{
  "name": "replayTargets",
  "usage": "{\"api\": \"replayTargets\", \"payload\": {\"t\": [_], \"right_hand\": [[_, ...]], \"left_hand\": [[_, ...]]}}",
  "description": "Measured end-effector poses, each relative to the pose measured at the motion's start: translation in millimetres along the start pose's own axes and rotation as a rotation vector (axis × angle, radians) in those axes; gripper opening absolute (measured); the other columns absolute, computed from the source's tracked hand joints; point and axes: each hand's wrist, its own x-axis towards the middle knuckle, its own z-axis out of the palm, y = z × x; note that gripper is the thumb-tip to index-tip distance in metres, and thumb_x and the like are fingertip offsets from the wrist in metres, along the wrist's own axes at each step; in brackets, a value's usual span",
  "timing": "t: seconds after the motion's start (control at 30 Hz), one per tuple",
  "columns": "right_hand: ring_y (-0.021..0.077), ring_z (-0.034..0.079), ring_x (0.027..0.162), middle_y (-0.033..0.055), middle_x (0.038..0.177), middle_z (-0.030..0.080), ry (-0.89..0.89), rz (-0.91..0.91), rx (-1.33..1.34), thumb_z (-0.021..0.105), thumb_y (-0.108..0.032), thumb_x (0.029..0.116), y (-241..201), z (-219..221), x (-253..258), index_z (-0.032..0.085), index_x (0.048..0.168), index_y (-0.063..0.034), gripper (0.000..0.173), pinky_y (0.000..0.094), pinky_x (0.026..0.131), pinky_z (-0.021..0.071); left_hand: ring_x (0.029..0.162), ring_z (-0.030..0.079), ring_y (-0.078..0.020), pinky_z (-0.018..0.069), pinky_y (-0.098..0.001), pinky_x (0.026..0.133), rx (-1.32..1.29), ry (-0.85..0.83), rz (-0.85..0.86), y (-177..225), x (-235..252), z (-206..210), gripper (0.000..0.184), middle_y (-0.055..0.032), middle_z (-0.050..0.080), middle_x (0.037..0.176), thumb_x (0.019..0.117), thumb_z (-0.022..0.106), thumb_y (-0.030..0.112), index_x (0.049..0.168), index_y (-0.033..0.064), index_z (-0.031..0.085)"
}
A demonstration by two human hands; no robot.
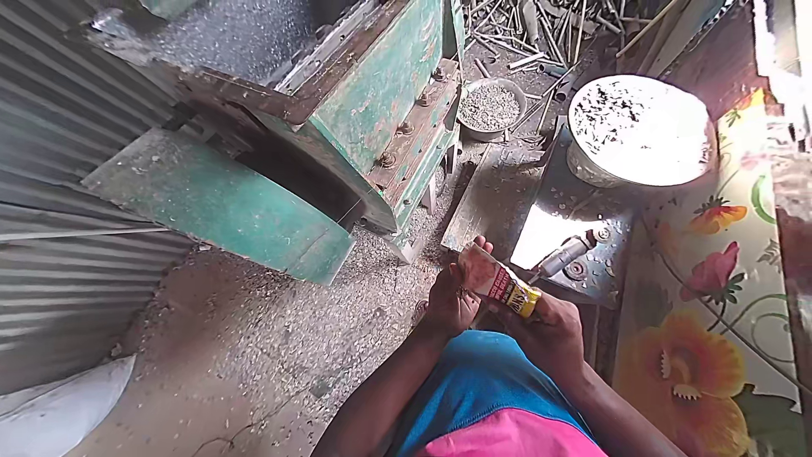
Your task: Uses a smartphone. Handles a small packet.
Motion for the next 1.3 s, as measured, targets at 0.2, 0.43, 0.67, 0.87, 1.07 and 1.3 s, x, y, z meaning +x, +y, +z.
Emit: {"api": "replayTargets", "payload": {"t": [0.2,0.43,0.67,0.87,1.07,1.3], "right_hand": [[0.0001,0.069,0.072,0.0041,0.077,0.074,0.038,-0.01,-0.027,0.078,-0.028,0.0904,-2.2,6.0,1.1,0.072,0.085,-0.0036,0.025,0.0162,0.066,0.0556],[0.0,0.068,0.069,0.0033,0.074,0.073,0.039,-0.022,-0.029,0.078,-0.028,0.0907,-1.7,8.9,1.4,0.071,0.084,-0.0043,0.025,0.0159,0.063,0.0546],[-0.0011,0.067,0.067,0.0031,0.073,0.073,0.027,-0.013,-0.042,0.078,-0.027,0.0896,-2.6,11.4,-1.7,0.071,0.083,-0.0043,0.024,0.0147,0.062,0.0536],[-0.0006,0.066,0.064,0.0032,0.069,0.07,0.025,-0.013,-0.092,0.078,-0.03,0.0879,-4.3,14.0,-3.8,0.07,0.08,-0.0044,0.028,0.0154,0.059,0.0522],[0.0039,0.07,0.072,0.0099,0.077,0.073,-0.078,-0.04,-0.099,0.078,-0.032,0.0896,-2.4,11.3,-5.2,0.069,0.088,0.0024,0.036,0.0234,0.067,0.057],[0.0161,0.076,0.084,0.0107,0.091,0.078,-0.131,-0.044,-0.043,0.083,-0.02,0.0882,10.4,23.3,-0.5,0.074,0.099,-0.0009,0.024,0.0358,0.078,0.0625]], "left_hand": [[0.132,0.06,-0.0257,0.0489,-0.0439,0.11,0.018,0.047,0.014,-0.6,1.2,5.9,0.051,-0.0107,0.061,0.144,0.0957,0.069,0.037,0.138,0.0094,0.063],[0.135,0.057,-0.0248,0.0457,-0.0416,0.113,0.024,0.026,0.04,0.4,-0.6,2.2,0.048,-0.0116,0.061,0.144,0.0986,0.065,0.035,0.138,0.0076,0.063],[0.133,0.06,-0.0252,0.048,-0.0415,0.112,0.047,0.121,0.046,-2.3,-5.2,4.8,0.04,-0.0122,0.066,0.137,0.0982,0.067,0.034,0.129,0.0084,0.068],[0.126,0.064,-0.022,0.0529,-0.0385,0.106,0.144,0.231,0.033,-2.6,-8.9,12.1,0.038,-0.0101,0.07,0.131,0.1036,0.057,0.035,0.128,0.0069,0.064],[0.111,0.067,-0.012,0.0555,-0.0352,0.096,0.214,0.17,0.02,-1.8,-14.4,0.5,0.037,-0.0009,0.071,0.12,0.1037,0.051,0.039,0.126,0.0132,0.064],[0.087,0.071,-0.0039,0.057,-0.0236,0.081,0.051,0.109,0.123,7.6,-22.4,6.9,0.02,0.0055,0.075,0.092,0.1027,0.057,0.034,0.094,0.0237,0.072]]}}
